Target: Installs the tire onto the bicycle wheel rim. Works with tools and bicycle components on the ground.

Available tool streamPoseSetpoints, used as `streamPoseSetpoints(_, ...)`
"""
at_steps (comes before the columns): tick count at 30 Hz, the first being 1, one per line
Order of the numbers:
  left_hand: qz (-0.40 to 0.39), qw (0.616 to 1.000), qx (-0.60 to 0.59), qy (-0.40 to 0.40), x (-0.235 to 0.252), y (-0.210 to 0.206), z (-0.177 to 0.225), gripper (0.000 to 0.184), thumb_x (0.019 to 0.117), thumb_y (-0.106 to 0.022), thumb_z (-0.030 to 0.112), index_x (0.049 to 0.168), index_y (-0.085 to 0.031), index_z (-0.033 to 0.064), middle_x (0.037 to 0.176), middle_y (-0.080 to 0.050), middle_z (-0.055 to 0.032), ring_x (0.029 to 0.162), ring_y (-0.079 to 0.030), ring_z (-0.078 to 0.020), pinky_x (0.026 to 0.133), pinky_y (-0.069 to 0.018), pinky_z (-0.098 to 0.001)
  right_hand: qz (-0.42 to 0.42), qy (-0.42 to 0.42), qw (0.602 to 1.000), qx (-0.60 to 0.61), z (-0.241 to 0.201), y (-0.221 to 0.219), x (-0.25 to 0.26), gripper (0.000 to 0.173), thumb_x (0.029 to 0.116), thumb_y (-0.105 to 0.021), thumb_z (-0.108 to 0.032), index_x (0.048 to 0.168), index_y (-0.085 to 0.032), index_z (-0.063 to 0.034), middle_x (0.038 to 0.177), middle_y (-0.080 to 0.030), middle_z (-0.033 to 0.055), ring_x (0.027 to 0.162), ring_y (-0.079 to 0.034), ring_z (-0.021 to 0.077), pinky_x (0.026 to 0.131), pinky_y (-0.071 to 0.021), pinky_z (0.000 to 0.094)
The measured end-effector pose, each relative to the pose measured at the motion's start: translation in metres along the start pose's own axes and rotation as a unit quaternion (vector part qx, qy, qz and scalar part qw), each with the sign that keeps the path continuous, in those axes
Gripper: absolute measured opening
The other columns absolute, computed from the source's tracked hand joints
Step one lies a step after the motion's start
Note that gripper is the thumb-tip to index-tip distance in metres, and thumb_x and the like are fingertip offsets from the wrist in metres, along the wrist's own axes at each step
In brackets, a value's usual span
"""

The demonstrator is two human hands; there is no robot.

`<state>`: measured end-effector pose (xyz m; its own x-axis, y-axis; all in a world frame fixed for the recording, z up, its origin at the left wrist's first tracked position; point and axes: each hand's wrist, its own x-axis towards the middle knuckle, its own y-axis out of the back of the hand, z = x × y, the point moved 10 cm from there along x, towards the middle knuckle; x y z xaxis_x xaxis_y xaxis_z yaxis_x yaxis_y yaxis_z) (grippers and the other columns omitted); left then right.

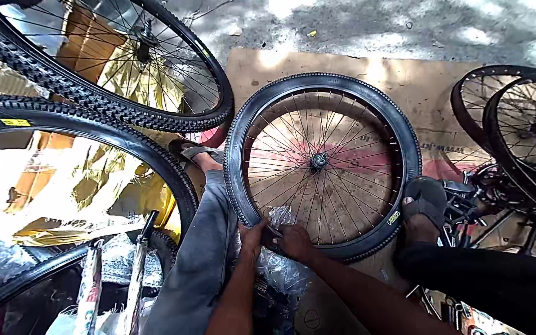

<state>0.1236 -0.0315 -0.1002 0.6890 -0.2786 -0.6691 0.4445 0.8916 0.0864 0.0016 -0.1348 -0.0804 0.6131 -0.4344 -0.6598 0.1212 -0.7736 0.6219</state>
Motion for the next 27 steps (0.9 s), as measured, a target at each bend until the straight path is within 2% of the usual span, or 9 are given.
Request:
streamPoseSetpoints(2, -0.055, 0.998, -0.024, 0.007, 0.005, -0.003, -0.001, 0.084, 0.0758, -0.091, 0.014, 0.147, -0.046, 0.0147, 0.122, -0.069, -0.0156, 0.104, -0.070, -0.0303, 0.085, -0.0594, -0.0520, 0.006, -0.014, 1.000, -0.007, -0.001, 0.002, 0.003, 0.039, 0.0954, -0.066, -0.045, 0.111, -0.073, -0.0109, 0.108, -0.073, 0.0151, 0.107, -0.069, 0.0346, 0.091, -0.0534, 0.0565)
streamPoseSetpoints(5, -0.064, 0.997, -0.035, -0.005, 0.007, -0.003, 0.001, 0.083, 0.0767, -0.091, 0.013, 0.147, -0.046, 0.0136, 0.120, -0.069, -0.0170, 0.102, -0.071, -0.0308, 0.084, -0.0602, -0.0516, 0.003, -0.003, 1.000, 0.003, -0.001, 0.002, -0.001, 0.041, 0.0972, -0.063, -0.048, 0.115, -0.073, -0.0127, 0.111, -0.073, 0.0137, 0.111, -0.068, 0.0328, 0.095, -0.0525, 0.0549)
streamPoseSetpoints(9, -0.006, 0.999, -0.027, -0.041, -0.011, -0.006, 0.016, 0.086, 0.0759, -0.092, 0.012, 0.148, -0.044, 0.0108, 0.122, -0.068, -0.0200, 0.104, -0.070, -0.0330, 0.087, -0.0597, -0.0537, -0.007, 0.045, 0.997, -0.056, -0.012, 0.022, -0.019, 0.048, 0.1036, -0.053, -0.050, 0.120, -0.070, -0.0074, 0.119, -0.070, 0.0182, 0.116, -0.065, 0.0362, 0.097, -0.0511, 0.0569)
streamPoseSetpoints(12, 0.038, 0.998, -0.035, -0.019, -0.035, -0.012, 0.001, 0.088, 0.0766, -0.092, 0.013, 0.148, -0.041, 0.0064, 0.121, -0.066, -0.0236, 0.103, -0.069, -0.0343, 0.086, -0.0594, -0.0530, 0.082, 0.091, 0.990, -0.067, -0.027, 0.052, -0.034, 0.036, 0.1003, -0.062, -0.038, 0.114, -0.071, -0.0059, 0.118, -0.066, 0.0183, 0.111, -0.065, 0.0377, 0.090, -0.0547, 0.0560)
streamPoseSetpoints(14, 0.079, 0.996, -0.051, 0.007, -0.051, -0.015, -0.014, 0.084, 0.0812, -0.089, 0.021, 0.147, -0.041, 0.0022, 0.121, -0.064, -0.0259, 0.105, -0.067, -0.0359, 0.088, -0.0573, -0.0536, 0.103, 0.104, 0.989, -0.032, -0.024, 0.053, -0.033, 0.035, 0.0974, -0.066, -0.037, 0.117, -0.069, -0.0086, 0.115, -0.066, 0.0161, 0.109, -0.065, 0.0352, 0.089, -0.0556, 0.0540)
streamPoseSetpoints(16, 0.141, 0.989, -0.040, -0.002, -0.061, -0.012, -0.005, 0.098, 0.0766, -0.093, 0.031, 0.150, -0.034, 0.0031, 0.126, -0.060, -0.0289, 0.112, -0.063, -0.0404, 0.091, -0.0555, -0.0575, 0.026, 0.073, 0.997, -0.005, -0.008, 0.035, -0.022, 0.044, 0.0994, -0.062, -0.041, 0.131, -0.065, -0.0112, 0.124, -0.066, 0.0187, 0.118, -0.063, 0.0366, 0.099, -0.0515, 0.0553)
streamPoseSetpoints(19, 0.181, 0.982, 0.055, -0.018, -0.048, -0.006, 0.016, 0.132, 0.0601, -0.101, 0.038, 0.158, -0.018, 0.0085, 0.136, -0.055, -0.0297, 0.125, -0.057, -0.0440, 0.099, -0.0505, -0.0611, -0.063, 0.086, 0.994, 0.013, 0.008, 0.008, -0.012, 0.047, 0.1050, -0.052, -0.045, 0.135, -0.063, -0.0104, 0.125, -0.067, 0.0198, 0.121, -0.062, 0.0375, 0.104, -0.0475, 0.0575)
streamPoseSetpoints(22, 0.212, 0.966, 0.144, -0.016, -0.033, -0.003, 0.015, 0.123, 0.0544, -0.103, 0.040, 0.151, -0.035, 0.0055, 0.130, -0.061, -0.0271, 0.122, -0.058, -0.0432, 0.100, -0.0480, -0.0618, -0.090, 0.101, 0.990, 0.038, 0.010, 0.003, -0.006, 0.043, 0.1050, -0.053, -0.043, 0.128, -0.065, -0.0089, 0.113, -0.070, 0.0191, 0.109, -0.066, 0.0372, 0.096, -0.0496, 0.0591)
streamPoseSetpoints(27, 0.048, 0.999, -0.020, -0.002, -0.014, -0.010, -0.011, 0.095, 0.0677, -0.096, 0.014, 0.147, -0.043, 0.0117, 0.122, -0.067, -0.0188, 0.105, -0.068, -0.0335, 0.085, -0.0575, -0.0563, -0.003, 0.024, 1.000, 0.012, 0.010, -0.003, -0.005, 0.037, 0.0974, -0.066, -0.036, 0.129, -0.068, -0.0156, 0.119, -0.071, 0.0149, 0.113, -0.066, 0.0347, 0.095, -0.0520, 0.0575)
